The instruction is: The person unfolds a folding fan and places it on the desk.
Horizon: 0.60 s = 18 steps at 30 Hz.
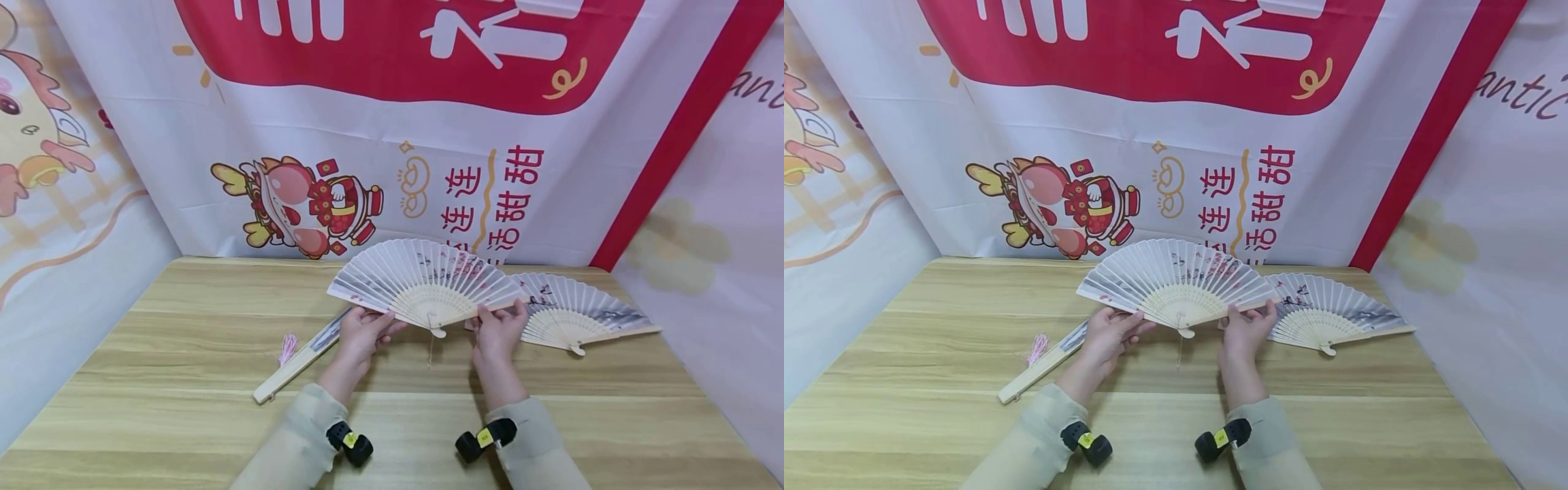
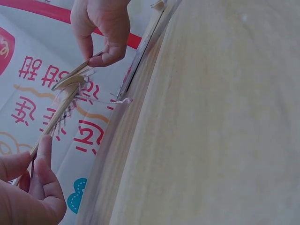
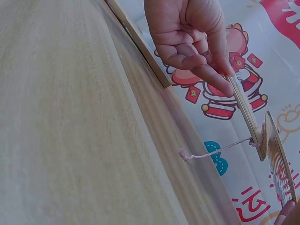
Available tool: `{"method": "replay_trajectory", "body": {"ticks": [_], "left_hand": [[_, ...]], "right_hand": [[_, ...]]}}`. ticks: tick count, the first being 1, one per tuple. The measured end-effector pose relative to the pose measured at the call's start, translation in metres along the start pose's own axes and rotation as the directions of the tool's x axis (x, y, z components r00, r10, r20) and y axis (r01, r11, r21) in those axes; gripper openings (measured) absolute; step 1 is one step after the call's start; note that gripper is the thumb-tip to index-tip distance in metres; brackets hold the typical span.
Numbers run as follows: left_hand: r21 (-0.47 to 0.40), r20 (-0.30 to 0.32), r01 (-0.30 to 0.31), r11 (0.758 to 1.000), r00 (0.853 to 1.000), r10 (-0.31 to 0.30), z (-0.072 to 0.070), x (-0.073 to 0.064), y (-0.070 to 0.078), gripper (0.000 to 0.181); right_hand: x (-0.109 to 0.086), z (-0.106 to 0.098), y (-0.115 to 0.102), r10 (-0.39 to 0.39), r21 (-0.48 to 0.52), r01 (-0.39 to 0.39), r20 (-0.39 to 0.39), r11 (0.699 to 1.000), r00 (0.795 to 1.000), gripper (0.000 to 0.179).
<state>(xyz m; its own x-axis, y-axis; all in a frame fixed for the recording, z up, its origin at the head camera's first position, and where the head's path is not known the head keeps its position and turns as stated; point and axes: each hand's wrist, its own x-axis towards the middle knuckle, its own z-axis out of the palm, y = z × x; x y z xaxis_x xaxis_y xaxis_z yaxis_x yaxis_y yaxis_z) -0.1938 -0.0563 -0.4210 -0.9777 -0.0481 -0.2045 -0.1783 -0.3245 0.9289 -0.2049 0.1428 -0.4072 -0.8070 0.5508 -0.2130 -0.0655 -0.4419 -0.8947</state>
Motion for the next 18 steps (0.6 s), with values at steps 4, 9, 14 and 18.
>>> {"method": "replay_trajectory", "body": {"ticks": [4, 9, 14, 18], "left_hand": [[-0.011, -0.008, -0.009, 1.0, 1.0, 0.009, -0.0001, 0.0006, -0.0002, 0.024], [-0.029, -0.018, -0.021, 0.999, 1.0, 0.02, -0.0005, -0.0004, 0.0003, 0.026], [-0.025, -0.036, -0.019, 0.999, 0.999, 0.018, -0.0009, 0.0001, 0.0006, 0.028], [-0.021, -0.04, -0.02, 1.0, 0.999, 0.02, -0.0011, 0.001, 0.0003, 0.028]], "right_hand": [[0.0, -0.0003, -0.0008, -0.006, 0.009, 0.006, -0.021, 1.0, 1.0, 0.078], [0.0006, -0.0007, -0.0017, -0.003, 0.02, 0.004, -0.037, 1.0, 0.999, 0.081], [0.0025, -0.002, -0.0022, -0.003, 0.051, 0.005, -0.047, 0.999, 0.999, 0.082], [0.0056, -0.0039, -0.0031, 0.012, 0.077, -0.008, -0.043, 0.997, 0.999, 0.083]]}}
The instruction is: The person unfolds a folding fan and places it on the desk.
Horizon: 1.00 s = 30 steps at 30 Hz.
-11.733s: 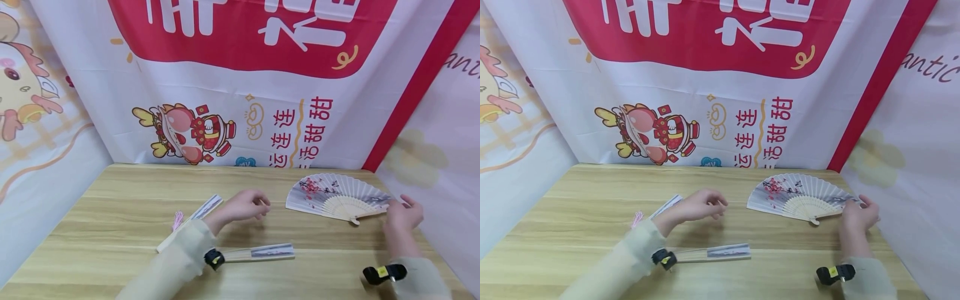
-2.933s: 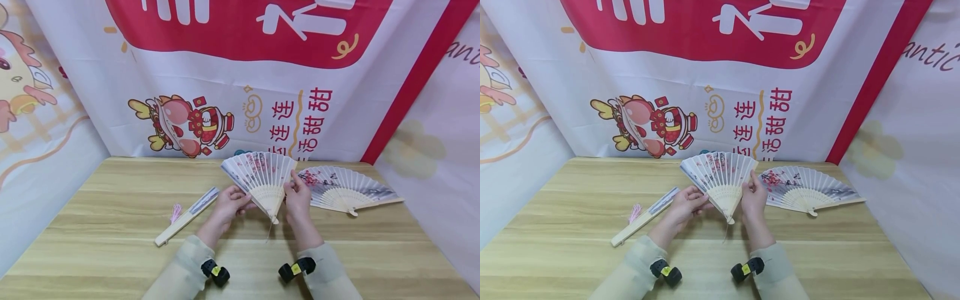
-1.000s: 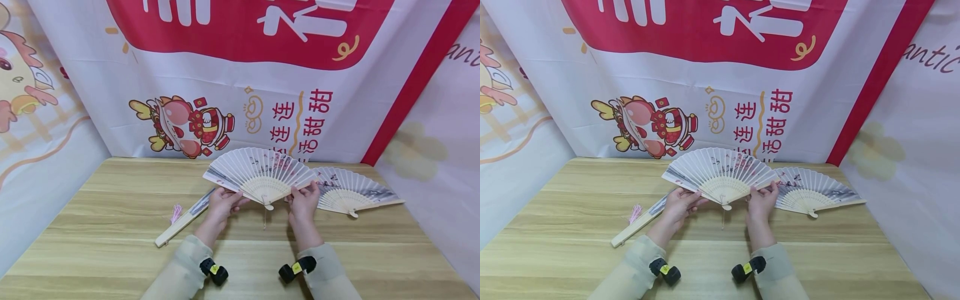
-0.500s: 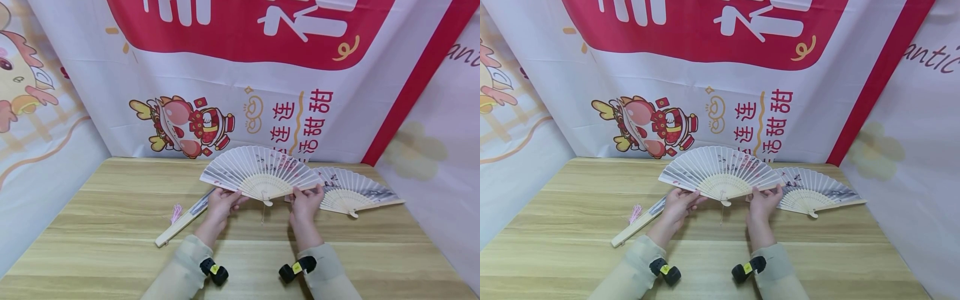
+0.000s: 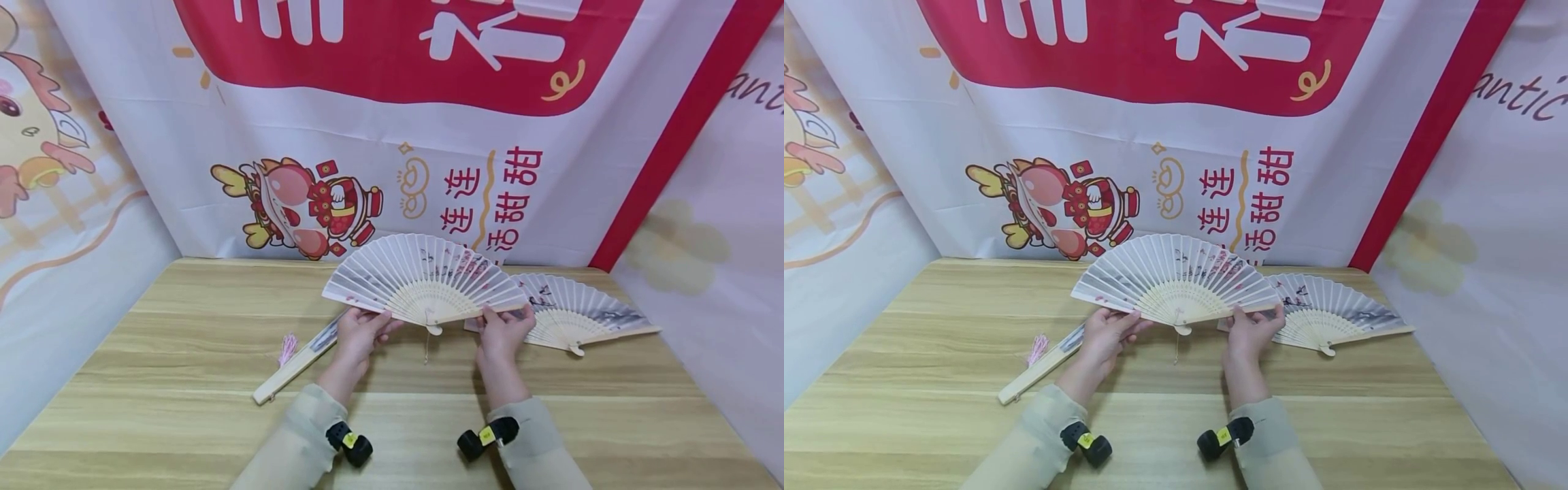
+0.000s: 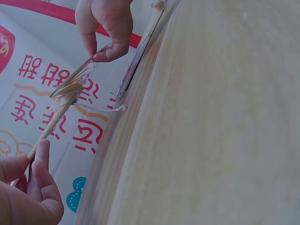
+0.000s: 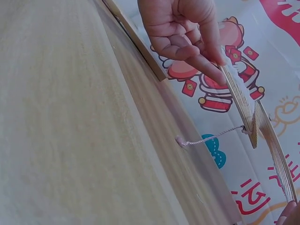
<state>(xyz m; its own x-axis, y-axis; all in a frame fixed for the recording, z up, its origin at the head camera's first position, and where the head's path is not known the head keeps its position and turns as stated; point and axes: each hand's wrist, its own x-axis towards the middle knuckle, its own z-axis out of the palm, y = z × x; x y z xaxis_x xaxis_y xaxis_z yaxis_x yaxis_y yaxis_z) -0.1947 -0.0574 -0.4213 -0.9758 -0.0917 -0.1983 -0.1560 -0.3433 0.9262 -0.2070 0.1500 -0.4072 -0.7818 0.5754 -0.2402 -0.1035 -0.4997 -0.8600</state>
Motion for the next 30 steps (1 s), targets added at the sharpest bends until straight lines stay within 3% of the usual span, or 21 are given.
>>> {"method": "replay_trajectory", "body": {"ticks": [6, 13, 22, 24, 26, 30], "left_hand": [[-0.001, -0.005, -0.011, 1.0, 1.0, 0.011, -0.002, -0.001, 0.002, 0.028], [0.007, 0.003, -0.006, 1.0, 1.0, 0.006, -0.004, -0.001, 0.005, 0.025], [-0.059, -0.04, -0.026, 0.998, 0.999, 0.024, -0.021, -0.001, 0.017, 0.013], [-0.054, -0.036, -0.022, 0.998, 0.999, 0.02, -0.028, -0.001, 0.021, 0.014], [-0.032, -0.022, 0.001, 0.999, 1.0, -0.002, -0.036, -0.002, 0.025, 0.017], [0.017, 0.045, 0.057, 0.998, 0.997, -0.058, -0.048, -0.007, 0.036, 0.029]], "right_hand": [[0.005, -0.001, -0.005, 0.048, 0.063, -0.048, 0.013, 0.997, 0.999, 0.086], [0.011, -0.005, -0.017, 0.091, 0.068, -0.092, 0.022, 0.993, 0.996, 0.085], [0.02, -0.024, -0.032, 0.141, 0.001, -0.141, 0.095, 0.99, 0.985, 0.063], [0.022, -0.032, -0.038, 0.164, -0.022, -0.163, 0.117, 0.986, 0.979, 0.061], [0.025, -0.04, -0.046, 0.196, -0.034, -0.193, 0.146, 0.981, 0.97, 0.047], [0.03, -0.057, -0.064, 0.284, -0.105, -0.267, 0.216, 0.958, 0.934, 0.023]]}}
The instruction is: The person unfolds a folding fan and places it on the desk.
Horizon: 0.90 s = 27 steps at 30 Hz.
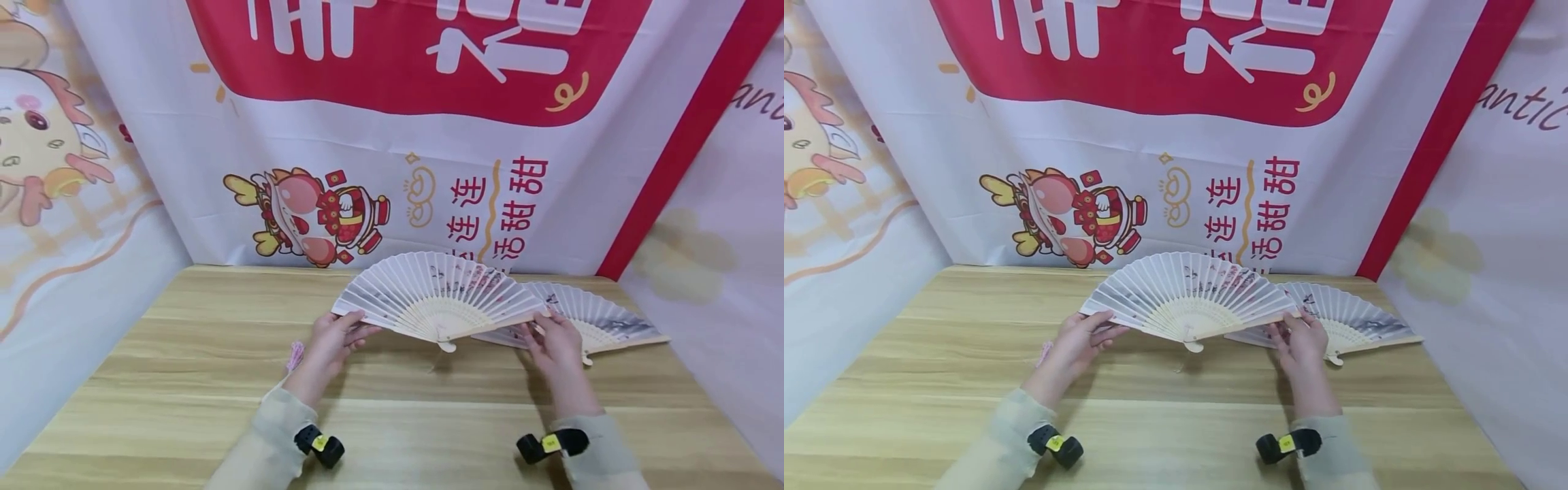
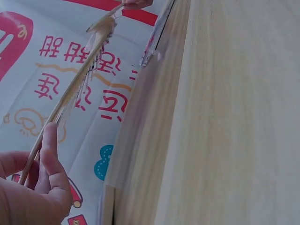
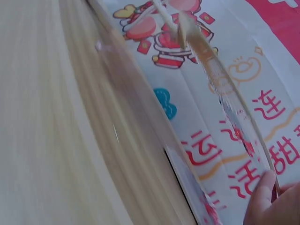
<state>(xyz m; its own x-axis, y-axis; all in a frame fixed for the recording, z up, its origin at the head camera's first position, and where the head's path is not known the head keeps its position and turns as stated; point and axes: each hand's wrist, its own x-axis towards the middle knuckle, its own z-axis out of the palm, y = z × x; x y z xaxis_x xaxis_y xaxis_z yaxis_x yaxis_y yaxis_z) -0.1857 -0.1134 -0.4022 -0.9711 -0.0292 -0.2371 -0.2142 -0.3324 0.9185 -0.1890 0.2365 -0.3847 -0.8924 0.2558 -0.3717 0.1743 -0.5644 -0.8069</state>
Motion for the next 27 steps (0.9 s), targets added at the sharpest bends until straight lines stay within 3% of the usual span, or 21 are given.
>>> {"method": "replay_trajectory", "body": {"ticks": [3, 6, 9, 13, 16, 22, 24, 27], "left_hand": [[0.036, 0.035, 0.021, 0.999, 0.999, -0.022, -0.007, -0.007, 0.006, 0.034], [0.077, 0.05, 0.038, 0.996, 0.998, -0.042, -0.016, -0.013, 0.01, 0.037], [0.119, 0.067, 0.074, 0.99, 0.994, -0.082, -0.025, -0.021, 0.013, 0.037], [0.171, 0.116, 0.104, 0.98, 0.985, -0.125, -0.033, -0.03, 0.015, 0.037], [0.202, 0.166, 0.103, 0.974, 0.976, -0.138, -0.039, -0.036, 0.015, 0.037], [0.273, 0.256, 0.109, 0.956, 0.949, -0.182, -0.051, -0.045, 0.011, 0.034], [0.305, 0.258, 0.119, 0.945, 0.945, -0.203, -0.056, -0.048, 0.009, 0.031], [0.363, 0.252, 0.13, 0.923, 0.94, -0.231, -0.059, -0.052, 0.005, 0.028]], "right_hand": [[-0.003, -0.015, -0.011, 0.062, -0.045, -0.059, 0.084, 0.997, 0.995, 0.012], [-0.006, -0.032, -0.02, 0.104, -0.078, -0.089, 0.213, 0.993, 0.972, 0.011], [-0.008, -0.052, -0.025, 0.126, -0.103, -0.094, 0.37, 0.99, 0.921, 0.023], [-0.01, -0.074, -0.028, 0.17, -0.168, -0.094, 0.526, 0.981, 0.833, 0.028], [-0.009, -0.088, -0.03, 0.22, -0.232, -0.099, 0.585, 0.968, 0.781, 0.026], [-0.008, -0.108, -0.031, 0.342, -0.404, -0.078, 0.639, 0.911, 0.689, 0.026], [-0.008, -0.11, -0.029, 0.371, -0.457, -0.061, 0.628, 0.887, 0.684, 0.022], [-0.008, -0.113, -0.024, 0.404, -0.532, -0.036, 0.595, 0.846, 0.694, 0.014]]}}
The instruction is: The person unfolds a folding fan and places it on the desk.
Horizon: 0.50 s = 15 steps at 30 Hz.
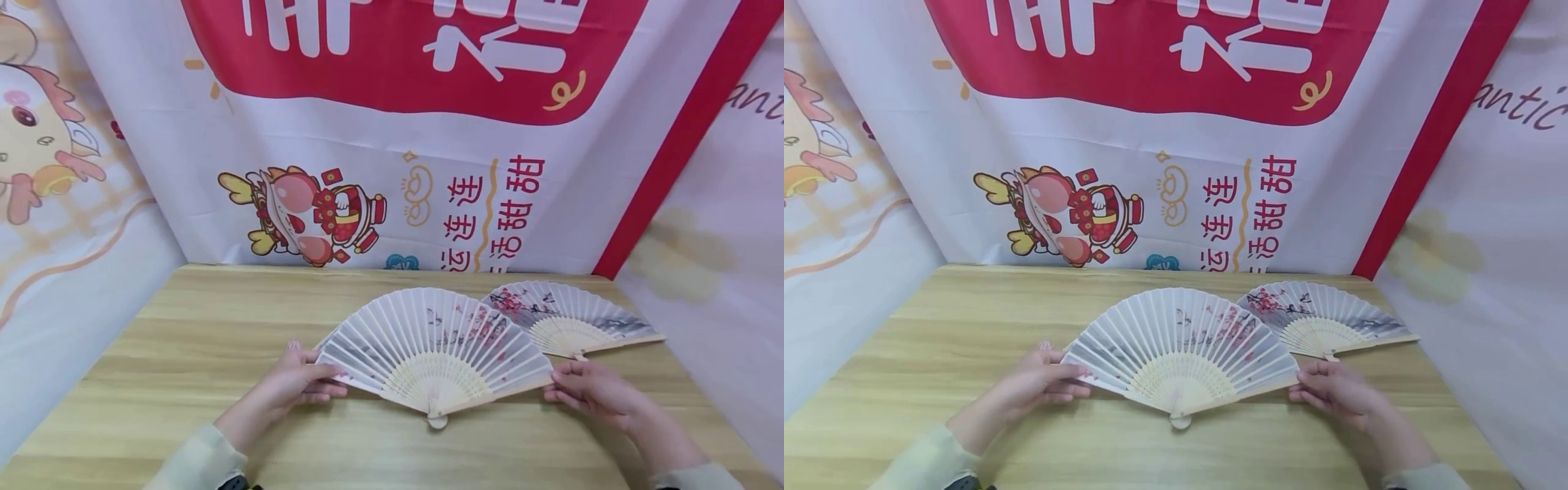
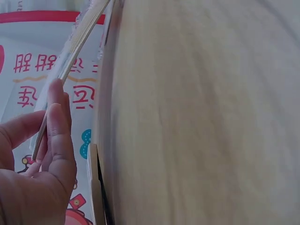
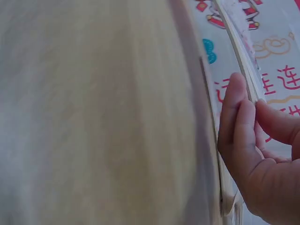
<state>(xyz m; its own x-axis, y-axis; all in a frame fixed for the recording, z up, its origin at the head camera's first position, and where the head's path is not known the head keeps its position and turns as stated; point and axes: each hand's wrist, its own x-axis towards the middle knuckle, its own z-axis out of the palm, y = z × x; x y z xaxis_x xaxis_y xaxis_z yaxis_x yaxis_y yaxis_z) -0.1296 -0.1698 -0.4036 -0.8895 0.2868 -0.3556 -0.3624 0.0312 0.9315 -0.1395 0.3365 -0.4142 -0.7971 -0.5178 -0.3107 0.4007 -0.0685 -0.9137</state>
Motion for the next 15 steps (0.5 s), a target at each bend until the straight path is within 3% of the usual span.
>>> {"method": "replay_trajectory", "body": {"ticks": [7, 15], "left_hand": [[0.154, 0.035, 0.039, 0.987, 0.998, -0.045, 0.002, -0.008, -0.006, 0.023], [0.207, 0.052, 0.09, 0.974, 0.993, -0.103, -0.006, -0.016, -0.006, 0.025]], "right_hand": [[-0.003, 0.001, 0.011, 0.088, -0.173, -0.091, -0.021, 0.981, 0.996, 0.011], [-0.004, 0.007, 0.005, 0.121, -0.3, -0.113, 0.01, 0.947, 0.993, 0.013]]}}
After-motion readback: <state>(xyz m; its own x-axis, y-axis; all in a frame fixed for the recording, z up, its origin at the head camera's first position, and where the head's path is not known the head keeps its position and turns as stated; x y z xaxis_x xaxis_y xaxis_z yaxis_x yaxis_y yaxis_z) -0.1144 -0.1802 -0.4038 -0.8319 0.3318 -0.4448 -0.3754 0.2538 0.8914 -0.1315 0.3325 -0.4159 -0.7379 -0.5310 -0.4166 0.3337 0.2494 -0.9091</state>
